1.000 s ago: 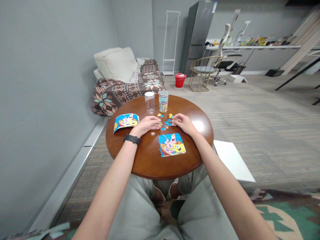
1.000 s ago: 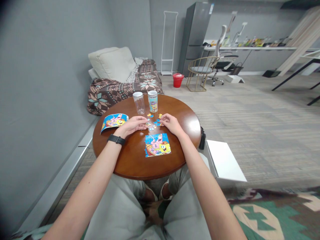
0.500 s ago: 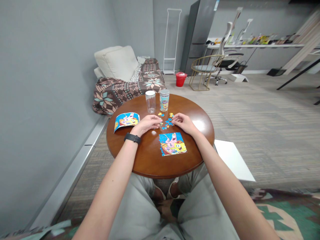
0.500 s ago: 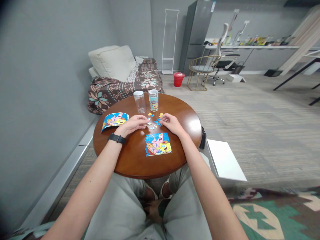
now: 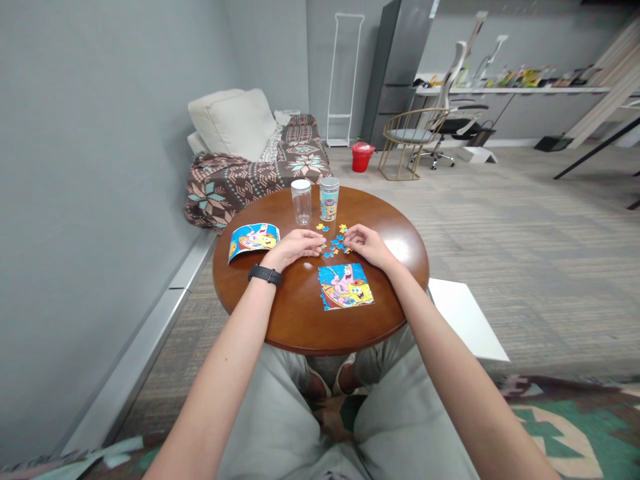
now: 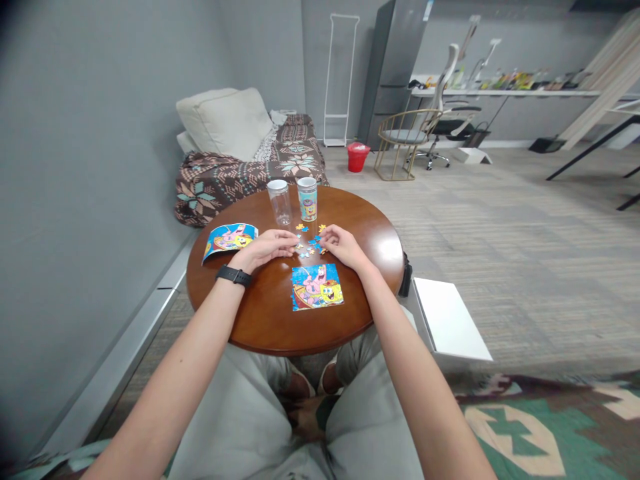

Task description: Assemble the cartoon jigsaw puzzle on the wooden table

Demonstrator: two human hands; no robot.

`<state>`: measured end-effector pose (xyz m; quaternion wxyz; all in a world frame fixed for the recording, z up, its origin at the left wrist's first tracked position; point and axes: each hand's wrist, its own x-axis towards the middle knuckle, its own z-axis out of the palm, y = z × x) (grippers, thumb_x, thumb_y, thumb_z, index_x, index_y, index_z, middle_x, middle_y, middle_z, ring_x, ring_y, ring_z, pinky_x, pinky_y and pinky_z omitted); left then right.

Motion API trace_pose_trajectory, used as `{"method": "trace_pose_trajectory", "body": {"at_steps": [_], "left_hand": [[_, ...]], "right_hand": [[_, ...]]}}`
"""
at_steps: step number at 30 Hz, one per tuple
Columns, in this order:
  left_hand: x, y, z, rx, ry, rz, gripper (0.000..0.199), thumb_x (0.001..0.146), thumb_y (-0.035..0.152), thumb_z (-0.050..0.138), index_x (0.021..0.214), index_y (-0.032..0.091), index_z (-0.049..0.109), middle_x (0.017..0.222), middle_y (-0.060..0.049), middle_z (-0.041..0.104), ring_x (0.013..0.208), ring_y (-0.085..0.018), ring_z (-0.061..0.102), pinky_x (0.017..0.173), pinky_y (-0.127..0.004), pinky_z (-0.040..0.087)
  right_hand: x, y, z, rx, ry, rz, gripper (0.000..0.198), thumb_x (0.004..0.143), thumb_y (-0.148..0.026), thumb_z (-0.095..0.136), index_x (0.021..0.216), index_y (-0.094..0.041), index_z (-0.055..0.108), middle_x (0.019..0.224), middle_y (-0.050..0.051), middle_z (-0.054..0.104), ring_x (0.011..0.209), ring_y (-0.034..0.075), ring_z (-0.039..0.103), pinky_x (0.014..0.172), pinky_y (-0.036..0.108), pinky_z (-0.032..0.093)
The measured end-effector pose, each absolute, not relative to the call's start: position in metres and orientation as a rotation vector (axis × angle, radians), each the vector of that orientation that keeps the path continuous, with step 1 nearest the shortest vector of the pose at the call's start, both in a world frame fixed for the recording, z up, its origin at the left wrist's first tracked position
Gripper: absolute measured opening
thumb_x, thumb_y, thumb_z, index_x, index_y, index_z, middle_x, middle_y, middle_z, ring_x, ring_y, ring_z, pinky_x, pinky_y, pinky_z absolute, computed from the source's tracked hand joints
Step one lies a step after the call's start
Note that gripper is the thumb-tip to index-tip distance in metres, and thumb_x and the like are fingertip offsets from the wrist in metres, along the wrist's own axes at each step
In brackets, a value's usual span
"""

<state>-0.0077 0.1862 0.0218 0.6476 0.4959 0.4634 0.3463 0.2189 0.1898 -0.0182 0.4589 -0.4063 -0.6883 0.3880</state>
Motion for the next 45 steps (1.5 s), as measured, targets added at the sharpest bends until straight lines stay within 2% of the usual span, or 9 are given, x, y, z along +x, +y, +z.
{"method": "trace_pose_trajectory", "body": {"at_steps": [3, 6, 10, 15, 18, 26, 34, 37, 45], "left_hand": [[-0.0091, 0.1874, 0.0196, 1.147, 1.051, 0.776, 0.018, 0.072, 0.017, 0.077, 0.082, 0.011, 0.063, 0.059, 0.0, 0.063, 0.051, -0.008, 0.058, 0.059, -0.022, 0.05], [-0.0109, 0.1885, 0.0166, 1.14, 1.027, 0.8, 0.02, 0.071, 0.016, 0.078, 0.081, 0.011, 0.062, 0.065, -0.001, 0.066, 0.058, -0.009, 0.063, 0.065, -0.023, 0.052], [-0.0117, 0.1902, 0.0143, 1.149, 0.986, 0.822, 0.02, 0.066, 0.01, 0.08, 0.076, 0.01, 0.062, 0.07, -0.003, 0.069, 0.068, -0.011, 0.067, 0.075, -0.025, 0.053], [-0.0111, 0.193, 0.0129, 1.132, 0.991, 0.806, 0.016, 0.073, 0.02, 0.077, 0.077, 0.01, 0.066, 0.069, -0.005, 0.07, 0.066, -0.011, 0.067, 0.075, -0.024, 0.054], [-0.011, 0.1928, 0.0125, 1.133, 0.955, 0.831, 0.019, 0.065, 0.014, 0.082, 0.075, 0.009, 0.067, 0.073, -0.005, 0.07, 0.07, -0.011, 0.068, 0.077, -0.023, 0.053], [-0.0116, 0.1909, 0.0145, 1.141, 0.983, 0.8, 0.021, 0.065, 0.015, 0.081, 0.077, 0.011, 0.064, 0.067, -0.003, 0.068, 0.061, -0.01, 0.065, 0.069, -0.023, 0.054], [-0.0097, 0.1889, 0.0171, 1.121, 0.989, 0.818, 0.017, 0.066, 0.013, 0.08, 0.072, 0.01, 0.064, 0.072, -0.005, 0.069, 0.071, -0.012, 0.068, 0.076, -0.024, 0.053], [-0.01, 0.1883, 0.0164, 1.147, 0.967, 0.797, 0.024, 0.06, 0.009, 0.082, 0.077, 0.01, 0.065, 0.074, -0.005, 0.07, 0.071, -0.013, 0.068, 0.076, -0.026, 0.054], [-0.0108, 0.1899, 0.0158, 1.118, 0.986, 0.807, 0.024, 0.064, 0.01, 0.081, 0.079, 0.012, 0.061, 0.068, -0.001, 0.068, 0.065, -0.01, 0.066, 0.075, -0.025, 0.054]], "right_hand": [[0.2191, 0.191, -0.0194, -1.013, -1.65, 0.992, 0.025, 0.069, -0.034, 0.072, 0.086, -0.02, 0.059, 0.077, 0.001, 0.064, 0.065, 0.012, 0.06, 0.059, 0.026, 0.051], [0.2195, 0.1926, -0.0205, -1.025, -1.61, 1.02, 0.025, 0.068, -0.034, 0.071, 0.084, -0.02, 0.058, 0.077, 0.0, 0.063, 0.064, 0.013, 0.06, 0.055, 0.026, 0.052], [0.2204, 0.1943, -0.022, -1.032, -1.634, 0.939, 0.02, 0.068, -0.029, 0.069, 0.083, -0.02, 0.059, 0.08, 0.001, 0.064, 0.07, 0.014, 0.062, 0.065, 0.028, 0.054], [0.2212, 0.1939, -0.0223, -1.044, -1.679, 0.878, 0.018, 0.071, -0.029, 0.065, 0.085, -0.019, 0.06, 0.085, 0.004, 0.066, 0.076, 0.016, 0.063, 0.07, 0.031, 0.054], [0.2215, 0.1933, -0.0218, -1.053, -1.697, 0.844, 0.017, 0.074, -0.032, 0.064, 0.085, -0.019, 0.06, 0.084, 0.004, 0.066, 0.076, 0.016, 0.063, 0.07, 0.031, 0.053], [0.2208, 0.194, -0.0224, -1.046, -1.668, 0.915, 0.018, 0.07, -0.027, 0.068, 0.083, -0.02, 0.059, 0.085, 0.003, 0.067, 0.079, 0.017, 0.066, 0.074, 0.032, 0.054], [0.222, 0.1957, -0.0228, -1.063, -1.653, 0.945, 0.017, 0.067, -0.024, 0.067, 0.082, -0.02, 0.059, 0.082, 0.002, 0.067, 0.076, 0.016, 0.067, 0.074, 0.031, 0.055], [0.2214, 0.1952, -0.0234, -1.061, -1.643, 0.96, 0.017, 0.067, -0.025, 0.067, 0.081, -0.02, 0.058, 0.081, 0.002, 0.067, 0.075, 0.016, 0.067, 0.073, 0.031, 0.055], [0.2208, 0.1901, -0.0148, -1.085, -1.648, 0.839, 0.016, 0.067, -0.027, 0.068, 0.078, -0.019, 0.06, 0.081, 0.002, 0.066, 0.073, 0.016, 0.064, 0.067, 0.03, 0.054]]}}
